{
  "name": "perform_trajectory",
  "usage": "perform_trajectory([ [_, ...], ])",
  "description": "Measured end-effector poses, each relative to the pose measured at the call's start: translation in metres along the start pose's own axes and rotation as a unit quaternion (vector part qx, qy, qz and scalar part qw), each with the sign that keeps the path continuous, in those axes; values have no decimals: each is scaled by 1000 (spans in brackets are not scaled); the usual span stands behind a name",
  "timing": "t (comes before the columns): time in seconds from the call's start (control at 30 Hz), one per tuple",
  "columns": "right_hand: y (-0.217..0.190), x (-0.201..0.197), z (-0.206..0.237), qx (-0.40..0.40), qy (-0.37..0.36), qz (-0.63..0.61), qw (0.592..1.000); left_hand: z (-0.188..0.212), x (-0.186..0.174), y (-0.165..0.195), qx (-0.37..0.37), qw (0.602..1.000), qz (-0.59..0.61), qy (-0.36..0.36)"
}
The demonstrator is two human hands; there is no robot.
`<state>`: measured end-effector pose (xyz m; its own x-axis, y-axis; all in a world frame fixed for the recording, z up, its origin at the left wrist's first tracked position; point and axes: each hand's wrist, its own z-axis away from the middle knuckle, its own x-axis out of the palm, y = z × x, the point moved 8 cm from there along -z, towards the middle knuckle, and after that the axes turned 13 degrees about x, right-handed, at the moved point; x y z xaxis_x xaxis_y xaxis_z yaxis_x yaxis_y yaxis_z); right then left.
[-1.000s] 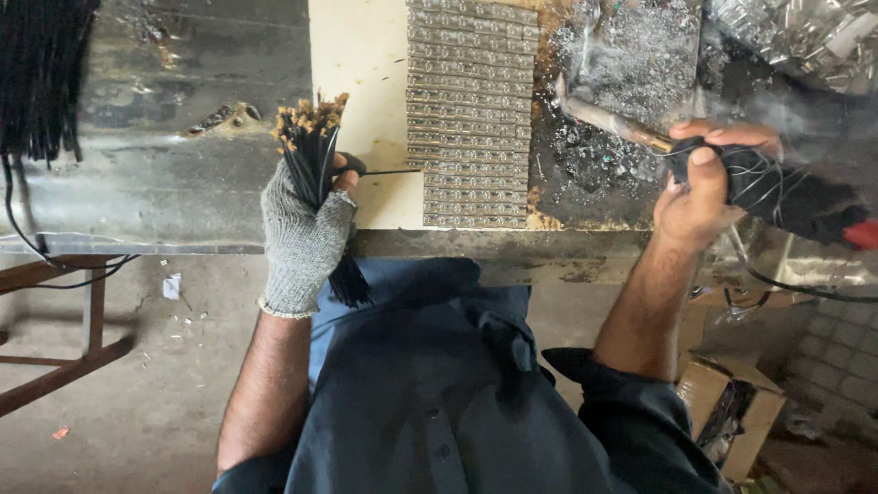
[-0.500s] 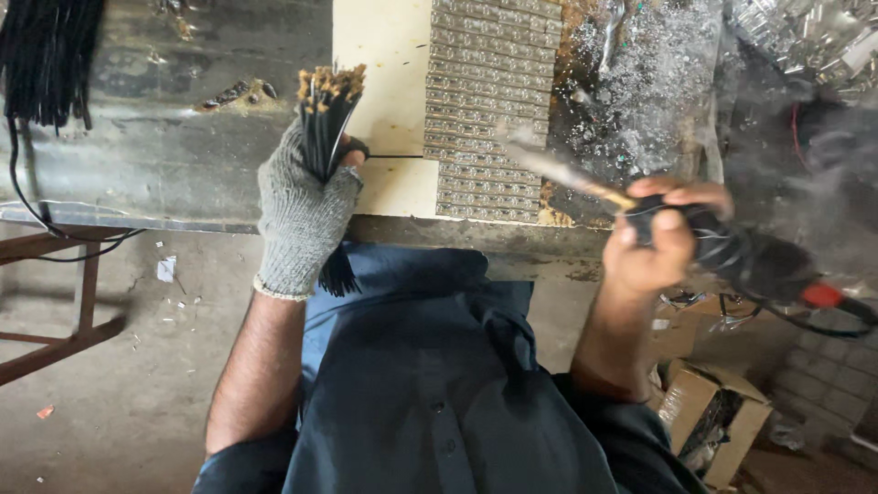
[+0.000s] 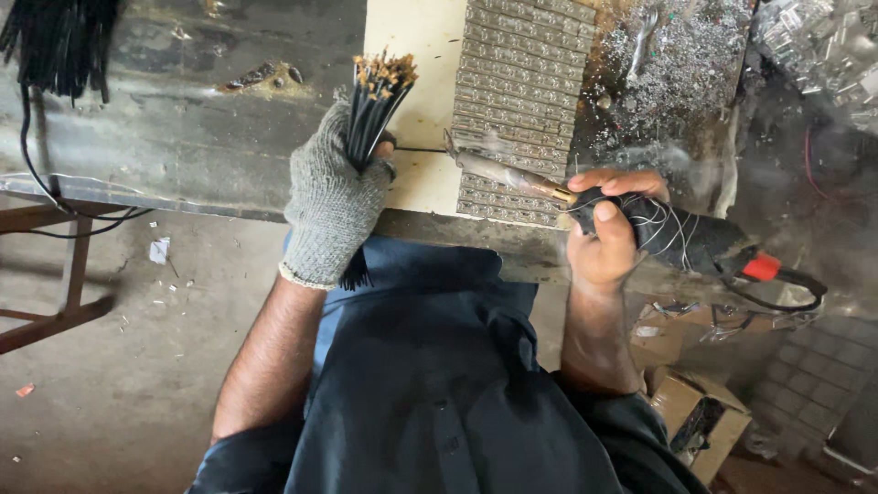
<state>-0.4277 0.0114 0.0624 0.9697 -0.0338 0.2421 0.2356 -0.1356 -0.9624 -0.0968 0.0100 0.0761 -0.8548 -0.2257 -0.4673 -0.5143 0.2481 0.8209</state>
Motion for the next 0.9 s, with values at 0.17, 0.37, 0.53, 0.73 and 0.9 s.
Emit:
perform_trajectory([
  [0.17,-11,16,1,-16,-41,26,999,-2,1,1,11,1000,-24,-3],
  [0.37,-28,31,10,-34,-97,118,988,-2,5,-3,1,999,-34,-33],
  [0.53,-25,30,6,-71,-86,100,989,-3,5,-1,5,999,-20,-27],
  [0.73,-31,-27,2,-135,95,-8,986,-2,6,-6,-16,998,-57,-30],
  [0.9,-21,-61,8,-73,122,-35,989,1,4,-5,-18,1000,14,-19],
])
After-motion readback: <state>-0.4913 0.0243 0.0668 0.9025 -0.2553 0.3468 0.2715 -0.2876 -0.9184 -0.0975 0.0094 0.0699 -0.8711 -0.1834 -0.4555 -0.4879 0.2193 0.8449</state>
